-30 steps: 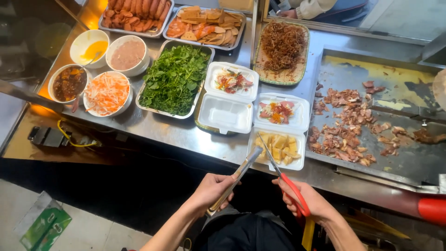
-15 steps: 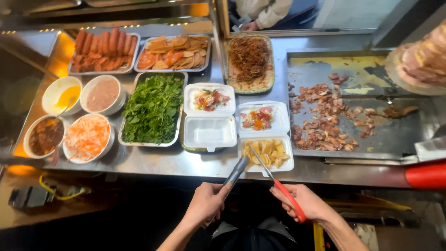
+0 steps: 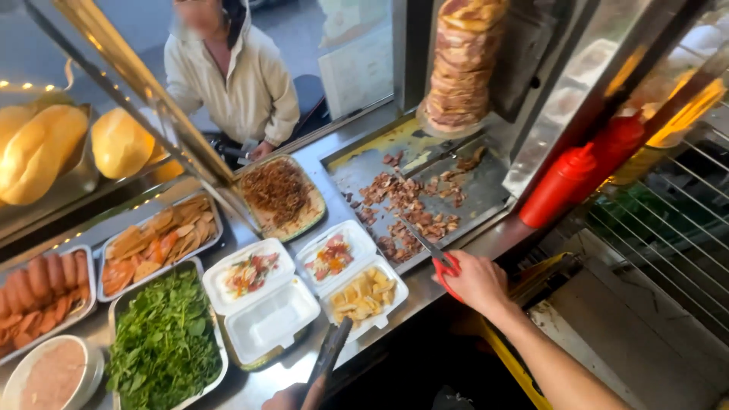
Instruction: Preparing a kebab sandwich by toasting bread, adding ingredients, and applying sauce.
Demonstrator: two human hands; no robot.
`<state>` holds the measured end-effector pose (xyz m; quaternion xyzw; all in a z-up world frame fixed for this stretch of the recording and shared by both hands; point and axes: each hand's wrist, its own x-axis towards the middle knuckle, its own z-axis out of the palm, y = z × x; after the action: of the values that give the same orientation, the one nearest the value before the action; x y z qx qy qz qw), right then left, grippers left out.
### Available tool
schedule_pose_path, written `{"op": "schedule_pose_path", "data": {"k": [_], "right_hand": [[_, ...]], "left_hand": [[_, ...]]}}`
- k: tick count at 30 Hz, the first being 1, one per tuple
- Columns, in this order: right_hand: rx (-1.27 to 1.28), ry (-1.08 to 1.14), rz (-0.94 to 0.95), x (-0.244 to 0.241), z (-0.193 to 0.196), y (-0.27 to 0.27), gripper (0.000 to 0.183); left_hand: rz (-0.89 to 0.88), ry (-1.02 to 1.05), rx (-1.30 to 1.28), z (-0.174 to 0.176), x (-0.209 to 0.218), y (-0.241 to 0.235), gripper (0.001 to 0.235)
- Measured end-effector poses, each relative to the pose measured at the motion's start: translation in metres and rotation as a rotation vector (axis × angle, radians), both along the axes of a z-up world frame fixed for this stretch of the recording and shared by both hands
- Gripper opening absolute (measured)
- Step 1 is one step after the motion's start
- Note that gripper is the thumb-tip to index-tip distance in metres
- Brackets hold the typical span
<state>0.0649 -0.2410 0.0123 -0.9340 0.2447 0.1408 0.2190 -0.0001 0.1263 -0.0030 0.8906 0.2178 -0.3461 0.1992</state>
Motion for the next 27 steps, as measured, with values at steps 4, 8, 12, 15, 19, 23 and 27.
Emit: {"op": "schedule_pose_path", "data": {"k": [4, 8, 12, 15, 19, 23, 27], "right_hand": [[-0.195, -0.285, 0.285, 0.061, -0.067, -0.020, 0.033], [-0.049, -0.194, 0.306, 0.040, -0.038, -0.017, 0.034], [0.974, -0.367, 0.029, -0.036, 0.037, -0.014, 0.050], [1.304, -0.599, -0.328, -0.104, -0.003, -0.031, 0.046], [0.941, -0.868, -1.032, -0.212, -0.080, -0.056, 0.033], [0.744, -0.832, -1.476, -0.331, -0.111, 0.013, 0.051], [0.732, -0.744, -1.935, -0.413, -0.205, 0.127, 0.036]], "left_hand": [[0.210, -0.101, -0.172, 0.110, 0.016, -0.034, 0.036], [0.760, -0.088, -0.963, 0.104, 0.032, -0.097, 0.048], [0.487, -0.220, -1.168, 0.071, 0.054, -0.209, 0.031], [0.004, -0.079, -1.300, 0.036, 0.046, -0.277, 0.032], [-0.639, 0.196, -1.060, -0.021, 0.025, -0.370, 0.074], [-1.759, -0.082, -0.556, -0.211, -0.027, -0.428, 0.098], [-2.072, -0.143, -0.206, -0.257, -0.024, -0.444, 0.052]]}}
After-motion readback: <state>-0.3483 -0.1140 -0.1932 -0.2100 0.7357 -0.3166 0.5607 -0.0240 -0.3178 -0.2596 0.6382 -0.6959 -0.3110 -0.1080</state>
